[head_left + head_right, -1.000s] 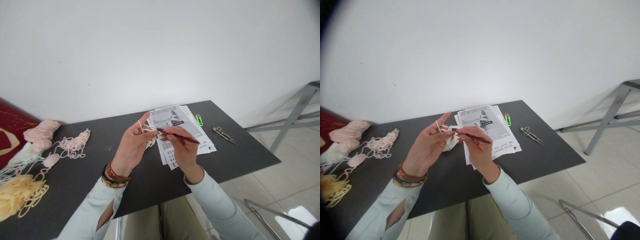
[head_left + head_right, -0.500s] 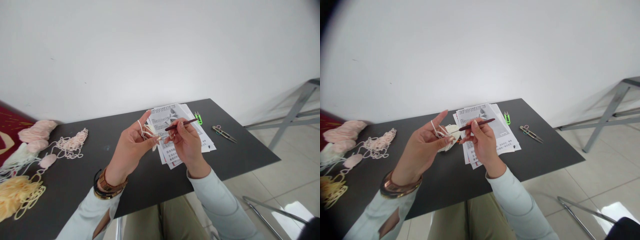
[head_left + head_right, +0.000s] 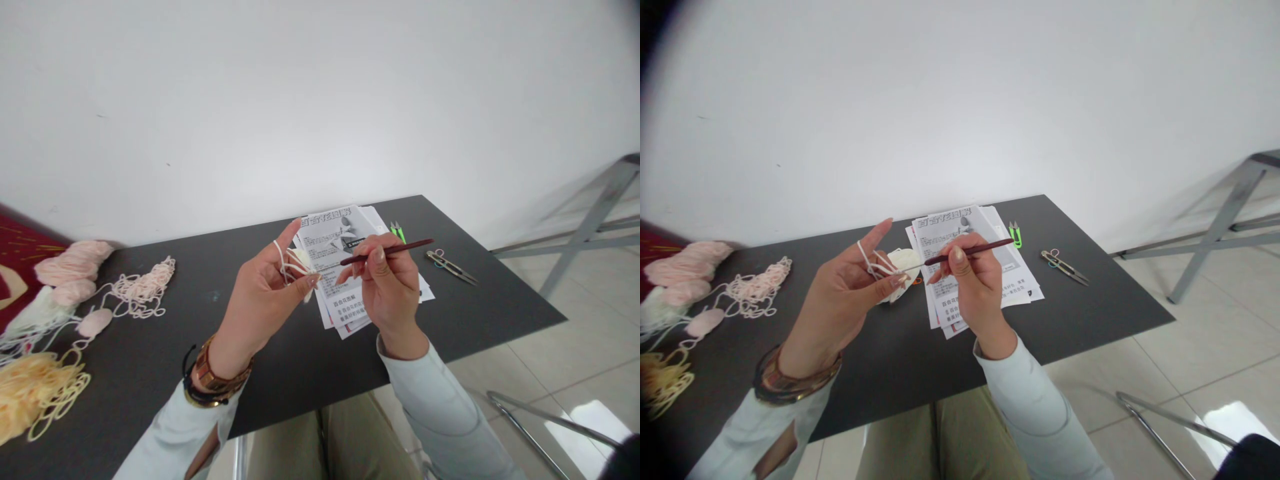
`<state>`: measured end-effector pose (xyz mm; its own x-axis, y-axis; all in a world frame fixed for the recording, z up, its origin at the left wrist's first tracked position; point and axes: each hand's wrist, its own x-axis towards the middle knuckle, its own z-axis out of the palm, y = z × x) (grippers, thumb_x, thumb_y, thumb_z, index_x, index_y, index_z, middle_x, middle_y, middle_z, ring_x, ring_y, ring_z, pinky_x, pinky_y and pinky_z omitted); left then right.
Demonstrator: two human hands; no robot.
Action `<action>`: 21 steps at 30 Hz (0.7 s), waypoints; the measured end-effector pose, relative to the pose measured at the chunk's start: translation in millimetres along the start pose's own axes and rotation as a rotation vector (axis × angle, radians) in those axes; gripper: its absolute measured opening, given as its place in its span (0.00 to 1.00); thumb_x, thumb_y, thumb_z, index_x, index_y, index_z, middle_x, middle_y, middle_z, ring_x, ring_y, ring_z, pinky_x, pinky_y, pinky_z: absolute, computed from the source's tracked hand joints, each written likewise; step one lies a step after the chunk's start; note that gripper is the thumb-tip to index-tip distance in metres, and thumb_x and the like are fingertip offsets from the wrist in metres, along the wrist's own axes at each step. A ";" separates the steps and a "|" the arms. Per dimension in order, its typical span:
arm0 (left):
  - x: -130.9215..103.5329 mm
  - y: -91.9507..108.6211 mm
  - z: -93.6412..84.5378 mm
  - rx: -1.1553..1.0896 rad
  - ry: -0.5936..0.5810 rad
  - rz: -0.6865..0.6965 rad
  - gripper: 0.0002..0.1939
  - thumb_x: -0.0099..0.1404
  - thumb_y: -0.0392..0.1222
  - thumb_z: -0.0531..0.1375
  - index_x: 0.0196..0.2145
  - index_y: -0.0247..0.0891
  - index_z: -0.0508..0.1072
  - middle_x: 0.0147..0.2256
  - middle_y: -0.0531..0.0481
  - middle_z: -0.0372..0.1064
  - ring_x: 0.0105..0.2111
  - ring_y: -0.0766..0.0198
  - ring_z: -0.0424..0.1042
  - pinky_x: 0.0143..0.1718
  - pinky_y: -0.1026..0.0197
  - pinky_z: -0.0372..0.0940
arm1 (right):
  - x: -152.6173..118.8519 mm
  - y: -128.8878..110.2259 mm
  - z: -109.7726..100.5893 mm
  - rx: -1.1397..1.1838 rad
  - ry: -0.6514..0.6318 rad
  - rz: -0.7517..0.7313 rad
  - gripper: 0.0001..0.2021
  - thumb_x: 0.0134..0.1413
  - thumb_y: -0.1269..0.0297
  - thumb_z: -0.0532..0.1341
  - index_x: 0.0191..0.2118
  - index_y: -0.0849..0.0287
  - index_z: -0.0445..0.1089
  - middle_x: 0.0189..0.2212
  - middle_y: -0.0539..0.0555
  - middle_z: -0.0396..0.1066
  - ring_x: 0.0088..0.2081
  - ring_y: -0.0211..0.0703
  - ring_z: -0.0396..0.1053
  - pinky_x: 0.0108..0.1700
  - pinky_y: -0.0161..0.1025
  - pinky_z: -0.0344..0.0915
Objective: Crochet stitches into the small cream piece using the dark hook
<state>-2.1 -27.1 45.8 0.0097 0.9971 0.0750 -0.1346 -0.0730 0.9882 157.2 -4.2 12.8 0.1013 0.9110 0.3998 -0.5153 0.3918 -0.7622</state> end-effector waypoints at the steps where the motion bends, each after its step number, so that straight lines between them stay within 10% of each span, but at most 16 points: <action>1: 0.0 0.1 0.4 0.004 0.005 -0.001 0.43 0.52 0.33 0.70 0.64 0.40 0.62 0.26 0.56 0.69 0.25 0.71 0.66 0.29 0.68 0.65 | -0.9 0.4 -0.7 -0.021 0.000 -0.009 0.07 0.59 0.58 0.63 0.32 0.53 0.72 0.24 0.46 0.66 0.24 0.35 0.65 0.25 0.35 0.73; 21: -0.2 -2.5 5.2 0.006 0.056 0.051 0.41 0.51 0.32 0.70 0.62 0.41 0.65 0.26 0.55 0.69 0.27 0.68 0.66 0.31 0.65 0.66 | -7.0 2.5 1.7 -0.152 0.019 -0.143 0.05 0.60 0.59 0.62 0.34 0.52 0.72 0.27 0.47 0.68 0.23 0.34 0.67 0.24 0.36 0.69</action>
<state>3.4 -27.3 44.1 -0.0529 0.9917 0.1176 -0.1275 -0.1235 0.9841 153.8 -9.9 9.0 0.1813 0.8465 0.5005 -0.3607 0.5307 -0.7670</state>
